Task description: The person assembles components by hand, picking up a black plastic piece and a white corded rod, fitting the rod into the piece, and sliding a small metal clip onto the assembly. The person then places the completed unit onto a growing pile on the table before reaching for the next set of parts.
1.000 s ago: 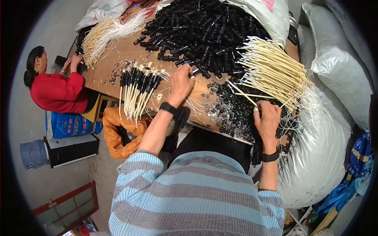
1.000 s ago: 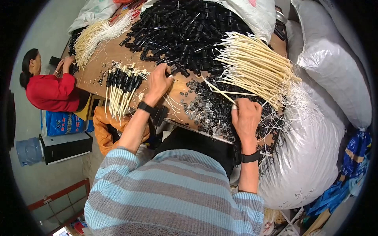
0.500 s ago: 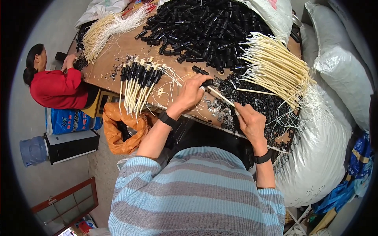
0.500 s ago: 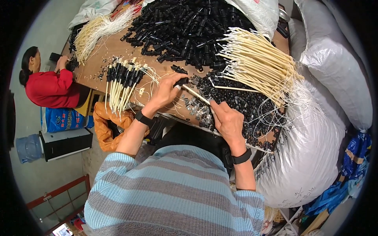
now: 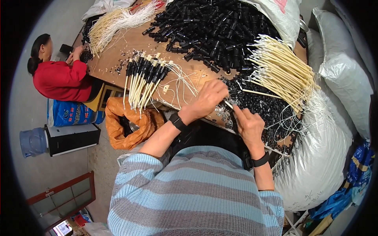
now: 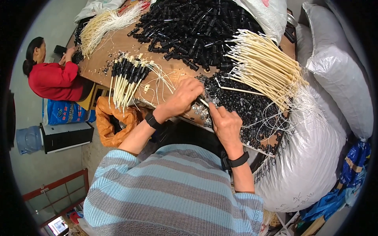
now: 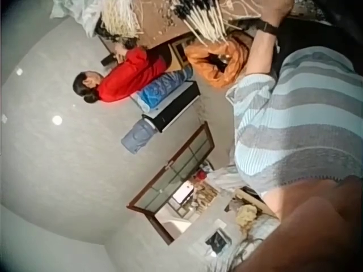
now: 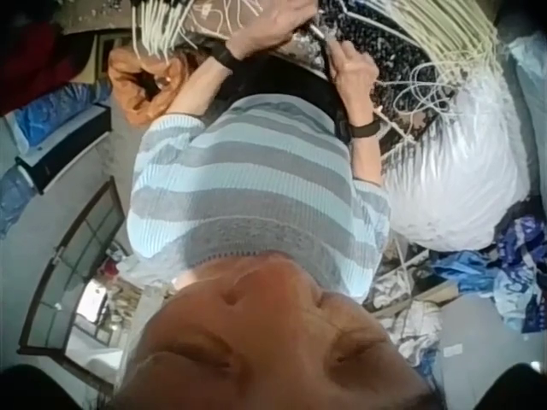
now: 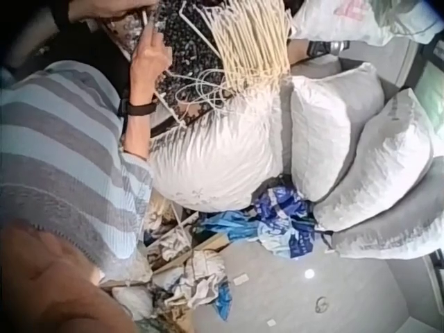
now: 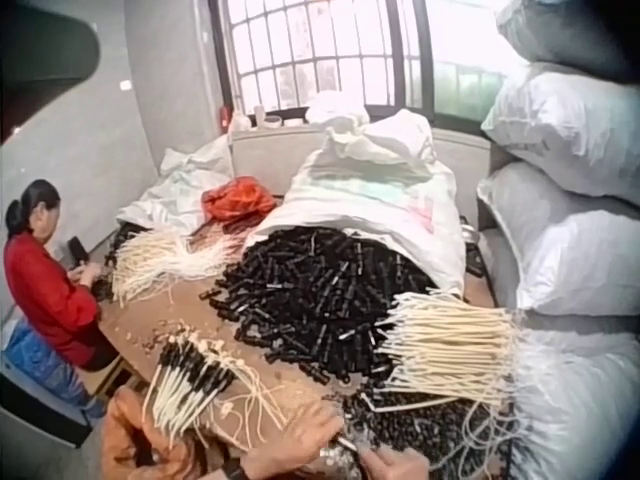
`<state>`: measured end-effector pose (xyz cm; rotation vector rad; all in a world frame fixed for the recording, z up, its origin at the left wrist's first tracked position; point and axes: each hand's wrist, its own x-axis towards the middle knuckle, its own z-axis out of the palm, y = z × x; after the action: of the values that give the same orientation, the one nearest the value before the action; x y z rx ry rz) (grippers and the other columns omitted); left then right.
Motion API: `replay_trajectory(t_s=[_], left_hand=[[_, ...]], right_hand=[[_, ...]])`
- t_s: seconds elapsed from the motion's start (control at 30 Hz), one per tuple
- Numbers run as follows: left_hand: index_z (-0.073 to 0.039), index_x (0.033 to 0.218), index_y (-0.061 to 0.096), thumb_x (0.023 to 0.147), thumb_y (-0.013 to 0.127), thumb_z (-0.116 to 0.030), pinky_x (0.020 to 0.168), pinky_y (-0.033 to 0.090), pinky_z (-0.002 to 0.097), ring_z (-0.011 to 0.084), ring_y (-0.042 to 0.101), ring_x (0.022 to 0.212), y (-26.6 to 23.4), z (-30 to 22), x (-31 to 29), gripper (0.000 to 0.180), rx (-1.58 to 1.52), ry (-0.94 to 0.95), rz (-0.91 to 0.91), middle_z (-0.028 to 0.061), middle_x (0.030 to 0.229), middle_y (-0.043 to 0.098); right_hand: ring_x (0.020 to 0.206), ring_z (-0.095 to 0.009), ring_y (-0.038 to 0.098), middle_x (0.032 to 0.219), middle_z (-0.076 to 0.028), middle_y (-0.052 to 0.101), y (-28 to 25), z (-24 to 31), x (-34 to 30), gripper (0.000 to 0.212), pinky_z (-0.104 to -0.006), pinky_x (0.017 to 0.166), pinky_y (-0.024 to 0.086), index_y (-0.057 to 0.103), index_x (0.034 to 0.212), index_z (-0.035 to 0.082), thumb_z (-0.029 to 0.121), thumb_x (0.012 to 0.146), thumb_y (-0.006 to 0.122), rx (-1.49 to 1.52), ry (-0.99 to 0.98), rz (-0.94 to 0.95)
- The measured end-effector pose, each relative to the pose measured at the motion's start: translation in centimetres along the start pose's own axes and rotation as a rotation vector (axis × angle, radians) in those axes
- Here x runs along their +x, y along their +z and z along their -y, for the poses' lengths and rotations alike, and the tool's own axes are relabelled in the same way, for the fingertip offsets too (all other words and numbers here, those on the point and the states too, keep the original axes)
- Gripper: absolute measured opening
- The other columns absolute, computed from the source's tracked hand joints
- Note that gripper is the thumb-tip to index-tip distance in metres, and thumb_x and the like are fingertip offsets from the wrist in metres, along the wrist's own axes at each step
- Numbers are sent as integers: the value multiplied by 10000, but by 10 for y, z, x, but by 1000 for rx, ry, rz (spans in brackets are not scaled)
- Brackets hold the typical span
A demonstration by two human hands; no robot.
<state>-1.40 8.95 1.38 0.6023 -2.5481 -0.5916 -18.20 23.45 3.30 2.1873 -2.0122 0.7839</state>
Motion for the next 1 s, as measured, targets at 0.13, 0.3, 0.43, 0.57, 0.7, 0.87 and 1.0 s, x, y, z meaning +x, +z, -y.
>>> replay_trajectory(t_s=[0.13, 0.3, 0.43, 0.57, 0.7, 0.87, 1.0], left_hand=[[-82, 967, 601, 734, 565, 50, 864, 433, 424, 289, 586, 1055, -7, 1, -1, 270, 159, 122, -194, 127, 1159, 626], [-125, 1007, 619, 701, 639, -82, 527, 457, 353, 210, 600, 654, -15, -57, 8, 309, 42, 234, 22, 45, 742, 572], [-62, 969, 601, 789, 624, -161, 577, 479, 393, 287, 614, 680, -18, -24, -12, 206, -161, -54, -56, 82, 764, 615], [-16, 926, 594, 831, 605, -197, 600, 481, 400, 307, 616, 650, -8, 6, -25, 204, -74, -482, -6, 110, 718, 624], [10, 869, 599, 875, 565, -156, 508, 454, 304, 163, 576, 541, -9, 6, -17, 169, -476, -699, -16, 77, 664, 625], [23, 1000, 601, 928, 525, -97, 452, 421, 210, 59, 512, 504, 8, -2, -16, 159, -1006, -805, -29, 37, 758, 653], [6, 992, 658, 809, 641, -47, 489, 402, 213, 59, 519, 553, 3, -28, 0, 192, -751, -633, 82, -3, 731, 627]], right_hand=[[579, -275, 600, 797, -84, 650, -17, -14, -9, 578, -375, 485, 435, 552, 1290, 137, 149, 750, 756, -154, 496, 284], [733, -333, 629, 908, -108, 657, -2, 1, 8, 178, -363, 635, 507, 644, 958, 85, 66, 784, 678, 222, 317, -7], [788, -111, 620, 1189, -119, 644, -4, -27, 0, 154, -262, 597, 449, 605, 772, 59, 115, 779, 748, 913, 314, -238], [795, -69, 576, 1210, -134, 633, -24, -24, 5, 132, -186, 594, 391, 653, 852, 54, 176, 901, 651, 1100, 380, -90], [587, -70, 463, 1051, -100, 633, -21, -20, 7, 276, -226, 549, 376, 624, 913, 19, 287, 956, 574, 1294, 428, -425], [563, -185, 574, 680, -72, 583, -15, 4, 18, 222, -323, 514, 448, 566, 862, 47, 238, 876, 680, 708, 221, -6], [591, -319, 606, 698, -120, 602, 14, 23, 14, 227, -387, 504, 470, 554, 920, 81, 138, 782, 725, 282, 164, 49]])
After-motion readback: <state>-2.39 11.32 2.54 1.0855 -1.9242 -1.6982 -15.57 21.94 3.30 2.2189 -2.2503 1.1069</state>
